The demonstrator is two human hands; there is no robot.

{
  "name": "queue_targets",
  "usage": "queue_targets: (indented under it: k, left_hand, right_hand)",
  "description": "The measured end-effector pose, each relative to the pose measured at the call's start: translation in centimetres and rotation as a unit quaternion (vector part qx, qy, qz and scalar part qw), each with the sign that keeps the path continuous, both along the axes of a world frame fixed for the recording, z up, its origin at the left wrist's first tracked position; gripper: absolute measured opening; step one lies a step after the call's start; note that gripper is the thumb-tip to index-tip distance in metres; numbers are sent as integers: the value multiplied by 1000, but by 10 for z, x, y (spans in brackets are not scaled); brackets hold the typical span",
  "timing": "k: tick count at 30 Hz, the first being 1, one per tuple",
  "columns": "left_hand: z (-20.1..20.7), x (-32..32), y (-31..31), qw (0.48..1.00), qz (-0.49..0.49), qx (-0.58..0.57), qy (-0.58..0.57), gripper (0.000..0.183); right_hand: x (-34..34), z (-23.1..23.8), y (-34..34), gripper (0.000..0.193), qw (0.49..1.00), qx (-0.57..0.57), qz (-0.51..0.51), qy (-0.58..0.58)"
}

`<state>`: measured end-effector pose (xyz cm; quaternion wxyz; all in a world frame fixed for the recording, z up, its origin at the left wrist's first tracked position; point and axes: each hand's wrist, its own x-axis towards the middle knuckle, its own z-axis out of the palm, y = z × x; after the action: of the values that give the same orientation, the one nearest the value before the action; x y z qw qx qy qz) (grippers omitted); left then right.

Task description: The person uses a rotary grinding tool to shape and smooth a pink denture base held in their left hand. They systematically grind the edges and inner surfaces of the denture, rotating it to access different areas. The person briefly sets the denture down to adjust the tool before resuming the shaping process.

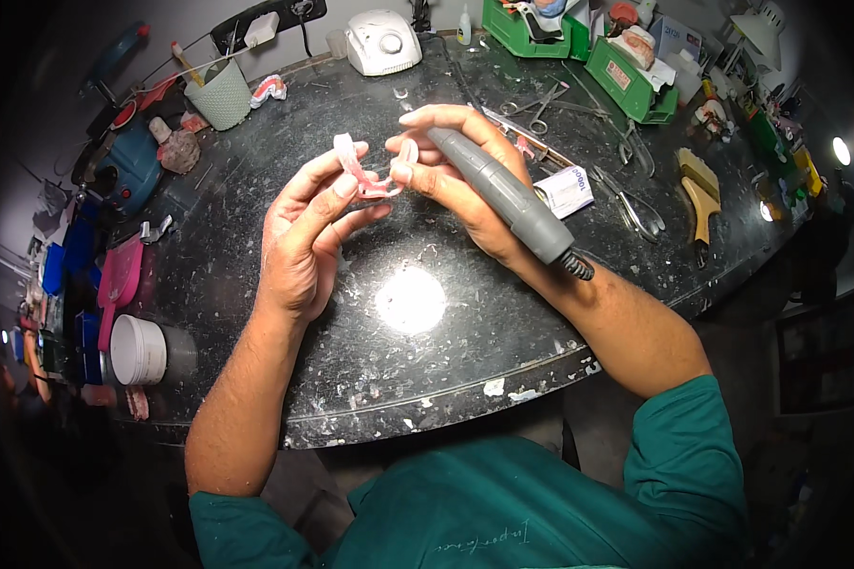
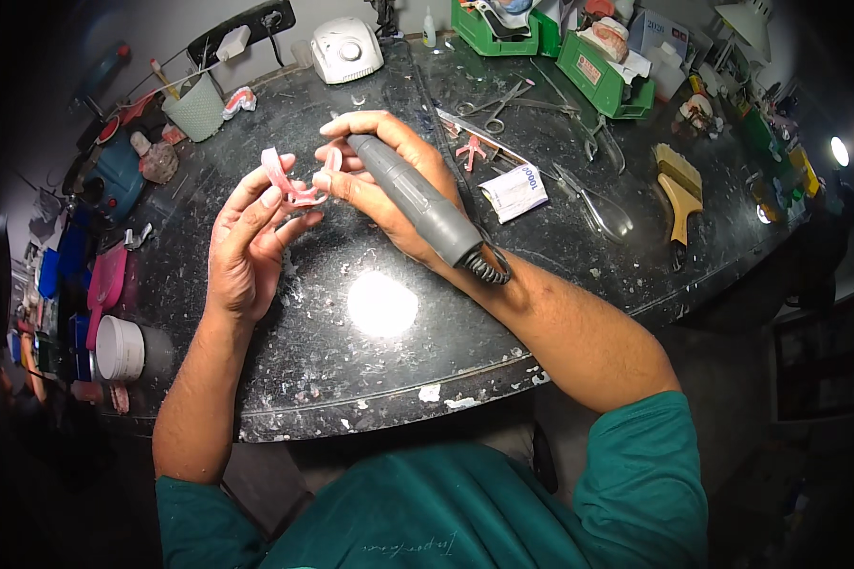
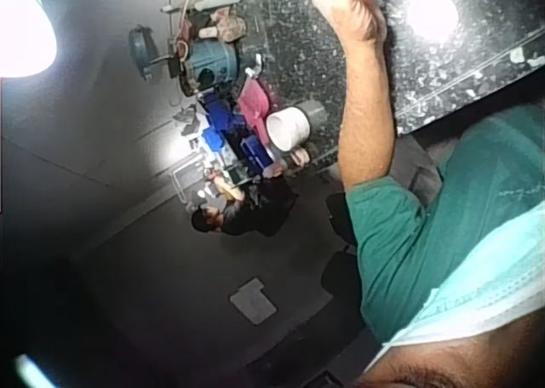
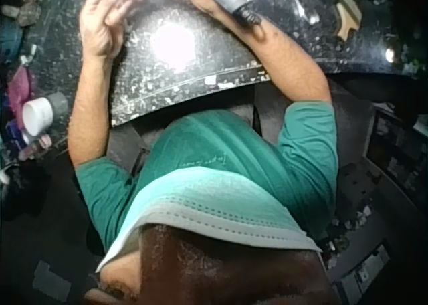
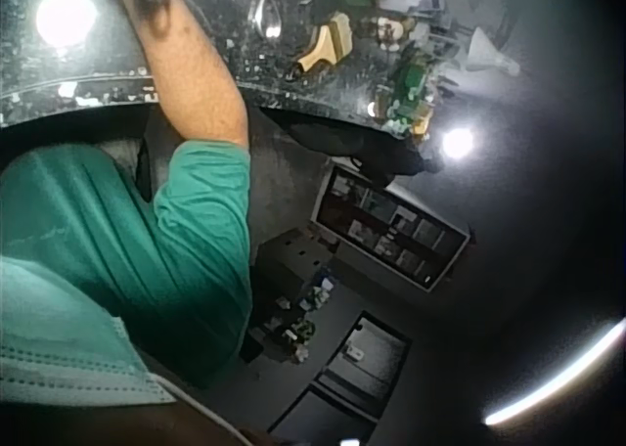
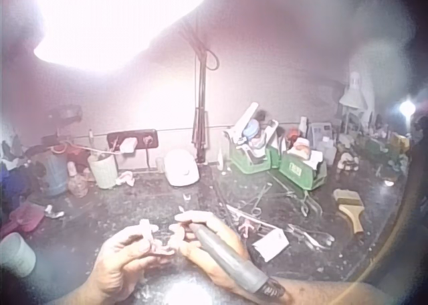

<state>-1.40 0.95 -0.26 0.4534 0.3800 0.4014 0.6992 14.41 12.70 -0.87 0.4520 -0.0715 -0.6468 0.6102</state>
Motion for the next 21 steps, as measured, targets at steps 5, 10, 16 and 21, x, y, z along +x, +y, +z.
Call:
queue_targets:
  k: [5,10,16,21]
  left_hand:
    - [-5,-2,0,1000,-2,12,-29,21]
    - [-8,1,1,997,65,46,12,16]
    - [-4,1,0,996,69,50,28,16]
    - [-5,-4,0,998,44,48,22,31]
  right_hand:
    - [2,2,5,38,992,56,-112,-19]
    - [7,8,5,30,974,209,-91,-11]
    - [8,8,-10,22,998,66,-6,4]
    - [6,6,-4,23,997,74,-24,18]
